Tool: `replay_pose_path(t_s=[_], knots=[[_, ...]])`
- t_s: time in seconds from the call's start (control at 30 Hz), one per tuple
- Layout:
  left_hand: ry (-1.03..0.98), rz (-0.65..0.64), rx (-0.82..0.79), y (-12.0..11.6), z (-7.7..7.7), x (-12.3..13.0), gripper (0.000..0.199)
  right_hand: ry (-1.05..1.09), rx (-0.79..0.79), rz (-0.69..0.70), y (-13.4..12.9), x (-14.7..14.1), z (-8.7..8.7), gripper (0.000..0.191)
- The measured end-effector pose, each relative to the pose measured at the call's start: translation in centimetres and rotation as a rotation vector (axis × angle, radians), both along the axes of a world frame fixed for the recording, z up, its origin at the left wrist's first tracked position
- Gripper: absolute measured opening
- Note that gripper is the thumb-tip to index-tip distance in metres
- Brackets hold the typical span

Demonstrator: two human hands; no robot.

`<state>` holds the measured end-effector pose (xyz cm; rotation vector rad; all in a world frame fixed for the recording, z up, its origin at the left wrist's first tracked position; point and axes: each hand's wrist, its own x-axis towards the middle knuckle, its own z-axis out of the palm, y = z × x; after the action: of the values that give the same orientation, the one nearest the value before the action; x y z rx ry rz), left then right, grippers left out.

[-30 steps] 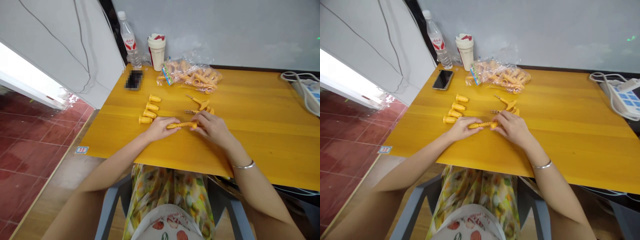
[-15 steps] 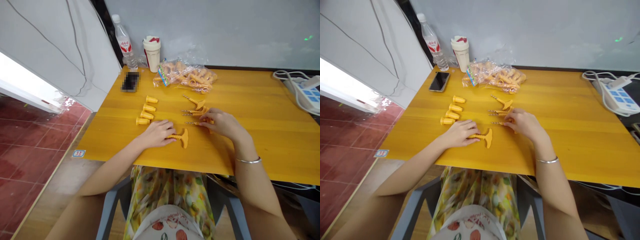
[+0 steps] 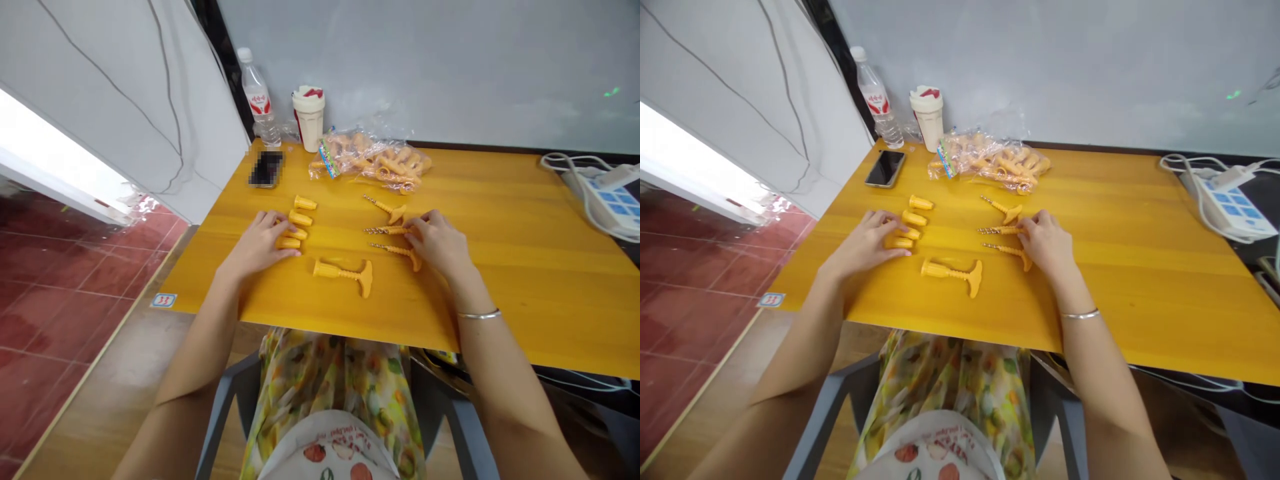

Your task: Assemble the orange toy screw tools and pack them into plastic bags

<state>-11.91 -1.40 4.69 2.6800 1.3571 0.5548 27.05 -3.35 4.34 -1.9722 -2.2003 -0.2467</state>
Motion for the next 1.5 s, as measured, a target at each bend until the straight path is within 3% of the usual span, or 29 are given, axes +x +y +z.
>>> replay_pose_path(t_s=[0.23, 0.33, 0.47, 0.57, 0.7, 0.93, 1.13, 1.27, 1.5], knots=[[-0.045, 0.022, -0.063, 1.4, -2.5, 0.2, 0.023, 0.079, 0.274, 0.103, 0.5, -1.0, -1.0, 0.024], [-0.035, 0.041, -0.022, 1.9, -1.9, 1.4, 0.022, 0.103, 0.304, 0.152, 0.5, -1.9, -1.2, 0.023], [-0.166, 0.006, 0.106, 2.0, 0.3, 4.1, 0.023, 0.111, 0.344, 0.262, 0.8, -2.9, -1.1, 0.023], [-0.310, -0.104, -0.058, 2.8, 0.8, 7.0, 0.024, 0.121, 0.376, 0.392, 1.1, -2.8, -0.8, 0.023], [-0.398, -0.135, -0.278, 4.0, -0.7, 9.5, 0.025, 0.161, 0.410, 0.480, 1.2, -1.6, -0.5, 0.022], [-0.393, -0.159, -0.327, 3.2, -3.2, 9.8, 0.026, 0.179, 0.311, 0.499, 0.9, -1.6, -0.3, 0.021], [-0.437, -0.202, -0.295, 3.4, -3.7, 10.1, 0.027, 0.143, 0.144, 0.412, -0.1, -2.4, 0.7, 0.028], [-0.445, -0.182, -0.286, 3.7, -4.0, 9.9, 0.029, 0.128, 0.144, 0.338, -0.2, -1.9, 1.1, 0.029], [-0.475, -0.237, -0.350, 3.5, -3.7, 10.2, 0.031, 0.177, 0.138, 0.444, -0.2, -2.6, 0.3, 0.026]])
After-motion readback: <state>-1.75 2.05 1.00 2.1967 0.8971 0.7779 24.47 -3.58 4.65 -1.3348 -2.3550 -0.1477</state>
